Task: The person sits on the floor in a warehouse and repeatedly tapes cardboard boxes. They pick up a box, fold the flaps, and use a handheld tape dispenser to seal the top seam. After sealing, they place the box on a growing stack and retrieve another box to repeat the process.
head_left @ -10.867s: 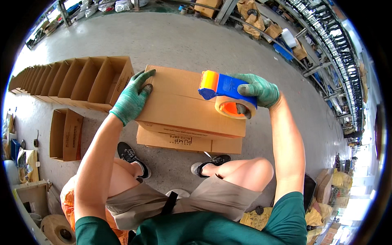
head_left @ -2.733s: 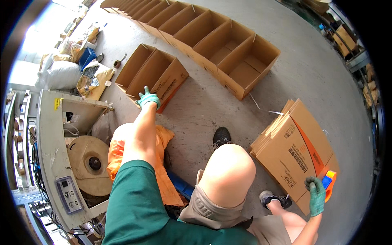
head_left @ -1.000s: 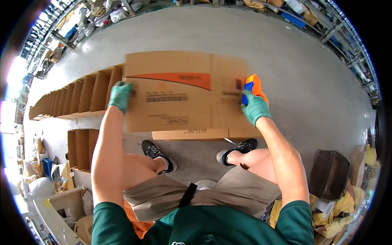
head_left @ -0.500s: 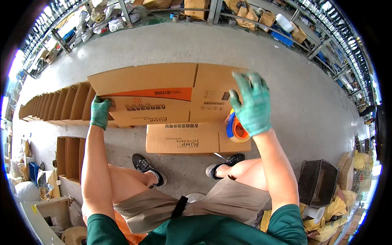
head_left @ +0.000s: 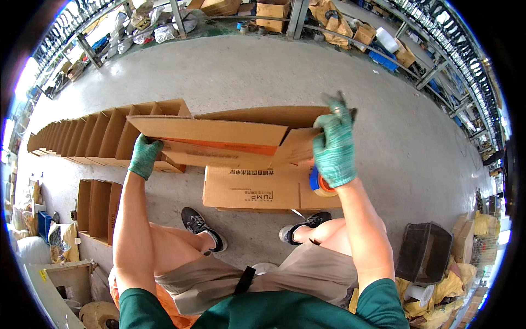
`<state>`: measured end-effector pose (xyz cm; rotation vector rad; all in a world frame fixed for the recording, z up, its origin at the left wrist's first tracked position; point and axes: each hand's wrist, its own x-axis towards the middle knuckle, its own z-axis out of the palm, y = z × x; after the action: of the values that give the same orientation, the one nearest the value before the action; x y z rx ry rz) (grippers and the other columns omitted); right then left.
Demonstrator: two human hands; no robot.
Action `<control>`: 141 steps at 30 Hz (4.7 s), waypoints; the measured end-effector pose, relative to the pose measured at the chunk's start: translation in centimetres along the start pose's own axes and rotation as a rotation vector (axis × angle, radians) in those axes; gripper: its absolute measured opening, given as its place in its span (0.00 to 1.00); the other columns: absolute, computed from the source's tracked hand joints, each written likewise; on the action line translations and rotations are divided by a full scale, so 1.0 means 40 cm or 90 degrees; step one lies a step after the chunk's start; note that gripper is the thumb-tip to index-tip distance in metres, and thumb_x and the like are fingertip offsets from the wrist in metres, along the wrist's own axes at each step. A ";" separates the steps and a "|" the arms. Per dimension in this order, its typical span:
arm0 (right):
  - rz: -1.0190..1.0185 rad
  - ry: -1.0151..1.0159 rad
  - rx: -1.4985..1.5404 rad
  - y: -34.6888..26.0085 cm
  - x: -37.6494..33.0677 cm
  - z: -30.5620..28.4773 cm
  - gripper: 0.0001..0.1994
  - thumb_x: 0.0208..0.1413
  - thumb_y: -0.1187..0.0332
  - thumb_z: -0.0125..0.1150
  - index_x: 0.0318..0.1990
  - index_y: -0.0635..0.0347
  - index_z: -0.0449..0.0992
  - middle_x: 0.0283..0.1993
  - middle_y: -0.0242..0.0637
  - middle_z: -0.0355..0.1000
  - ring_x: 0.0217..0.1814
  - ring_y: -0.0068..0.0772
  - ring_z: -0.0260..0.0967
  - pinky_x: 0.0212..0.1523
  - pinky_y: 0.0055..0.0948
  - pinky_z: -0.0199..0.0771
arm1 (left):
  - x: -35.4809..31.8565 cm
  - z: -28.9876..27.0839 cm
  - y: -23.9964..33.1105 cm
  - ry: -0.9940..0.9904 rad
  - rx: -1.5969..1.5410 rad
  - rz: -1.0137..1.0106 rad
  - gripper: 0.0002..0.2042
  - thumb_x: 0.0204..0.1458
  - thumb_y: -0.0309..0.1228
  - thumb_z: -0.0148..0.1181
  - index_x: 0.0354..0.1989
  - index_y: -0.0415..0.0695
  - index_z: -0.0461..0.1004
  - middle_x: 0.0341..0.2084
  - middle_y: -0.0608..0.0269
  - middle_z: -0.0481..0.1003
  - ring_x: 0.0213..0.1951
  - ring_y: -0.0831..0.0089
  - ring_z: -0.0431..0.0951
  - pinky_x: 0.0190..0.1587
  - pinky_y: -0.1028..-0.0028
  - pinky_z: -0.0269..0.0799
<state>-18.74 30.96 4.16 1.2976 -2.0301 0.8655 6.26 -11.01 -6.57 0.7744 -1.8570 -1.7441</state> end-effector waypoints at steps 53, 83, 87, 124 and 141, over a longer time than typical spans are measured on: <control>0.670 -0.096 0.500 0.074 0.083 0.105 0.30 0.63 0.55 0.63 0.70 0.45 0.62 0.72 0.39 0.59 0.75 0.41 0.55 0.68 0.47 0.60 | -0.054 0.240 0.141 -0.040 0.162 0.045 0.46 0.53 0.33 0.71 0.76 0.43 0.47 0.66 0.47 0.66 0.64 0.61 0.68 0.66 0.66 0.66; 0.444 -0.228 0.414 0.110 -0.077 0.060 0.20 0.64 0.64 0.61 0.62 0.50 0.69 0.77 0.48 0.52 0.78 0.51 0.50 0.70 0.42 0.64 | -0.080 0.301 0.106 -0.073 0.207 0.064 0.23 0.70 0.31 0.47 0.73 0.54 0.60 0.66 0.55 0.68 0.66 0.65 0.66 0.69 0.70 0.59; 0.562 -0.562 0.040 0.256 -0.170 0.047 0.24 0.64 0.57 0.57 0.66 0.47 0.67 0.64 0.52 0.68 0.68 0.48 0.65 0.61 0.39 0.72 | -0.087 0.300 0.112 -0.071 0.258 0.060 0.23 0.69 0.31 0.48 0.72 0.53 0.60 0.66 0.53 0.67 0.66 0.62 0.67 0.68 0.69 0.60; 0.306 -0.619 0.535 0.149 0.183 0.033 0.40 0.46 0.35 0.70 0.53 0.65 0.76 0.44 0.35 0.77 0.47 0.25 0.73 0.50 0.28 0.75 | -0.137 0.359 0.237 0.072 0.298 0.269 0.20 0.64 0.28 0.54 0.64 0.40 0.65 0.56 0.52 0.73 0.52 0.61 0.77 0.52 0.64 0.78; 0.347 -0.630 0.607 0.186 0.167 0.033 0.32 0.47 0.38 0.73 0.46 0.59 0.78 0.38 0.28 0.76 0.40 0.19 0.72 0.42 0.22 0.74 | -0.250 0.653 0.289 -0.072 -0.474 -0.337 0.16 0.70 0.43 0.46 0.46 0.42 0.71 0.29 0.56 0.75 0.27 0.67 0.78 0.29 0.66 0.79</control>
<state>-28.18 28.64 6.76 1.9514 -2.9691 1.8663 -5.19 15.21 3.29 0.8976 -0.9358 -2.6073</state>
